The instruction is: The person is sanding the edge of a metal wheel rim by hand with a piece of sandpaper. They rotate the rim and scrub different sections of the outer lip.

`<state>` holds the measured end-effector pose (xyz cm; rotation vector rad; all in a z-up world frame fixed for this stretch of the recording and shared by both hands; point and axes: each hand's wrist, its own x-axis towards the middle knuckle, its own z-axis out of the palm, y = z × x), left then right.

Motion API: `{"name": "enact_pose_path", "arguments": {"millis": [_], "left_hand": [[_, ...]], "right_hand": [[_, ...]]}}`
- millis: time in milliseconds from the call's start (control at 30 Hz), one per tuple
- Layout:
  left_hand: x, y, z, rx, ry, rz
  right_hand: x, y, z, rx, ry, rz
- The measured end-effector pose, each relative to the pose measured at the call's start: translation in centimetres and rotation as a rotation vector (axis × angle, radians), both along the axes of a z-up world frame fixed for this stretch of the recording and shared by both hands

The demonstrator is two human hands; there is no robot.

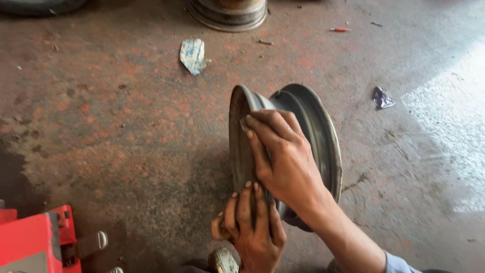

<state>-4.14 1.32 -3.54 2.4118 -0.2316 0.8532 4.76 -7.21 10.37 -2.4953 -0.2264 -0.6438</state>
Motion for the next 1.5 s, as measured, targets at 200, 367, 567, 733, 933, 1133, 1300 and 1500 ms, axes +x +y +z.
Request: {"name": "enact_pose_path", "arguments": {"millis": [200, 367, 567, 733, 933, 1133, 1300, 1500], "left_hand": [[0.6, -0.6, 0.2, 0.055, -0.046, 0.043], [1.7, -0.5, 1.4, 0.010, -0.064, -0.009], [3.6, -0.8, 2.7, -0.012, -0.053, -0.026], [7.3, -1.2, 5.9, -0.041, -0.064, -0.050], [10.7, -1.4, 7.9, -0.115, 0.010, -0.120], [11.0, -2.2, 8.1, -0.166, 0.010, -0.127], [10.9, -1.3, 8.0, -0.218, -0.014, -0.201], [10.6, -1.6, 8.0, -0.126, 0.031, -0.141]], "right_hand": [[-2.7, 0.0, 0.1, -0.083, -0.051, 0.081], [-2.1, 0.2, 0.7, -0.127, -0.042, 0.078], [3.8, -1.9, 1.6, -0.003, 0.078, 0.108], [1.5, -1.5, 2.2, -0.050, -0.021, 0.168], [6.0, -2.9, 2.1, 0.006, 0.042, 0.187], [7.4, -4.1, 1.2, 0.125, 0.145, 0.026], [3.3, -2.4, -0.6, -0.016, -0.094, 0.020], [8.1, -3.4, -0.1, 0.090, -0.041, -0.016]]}}
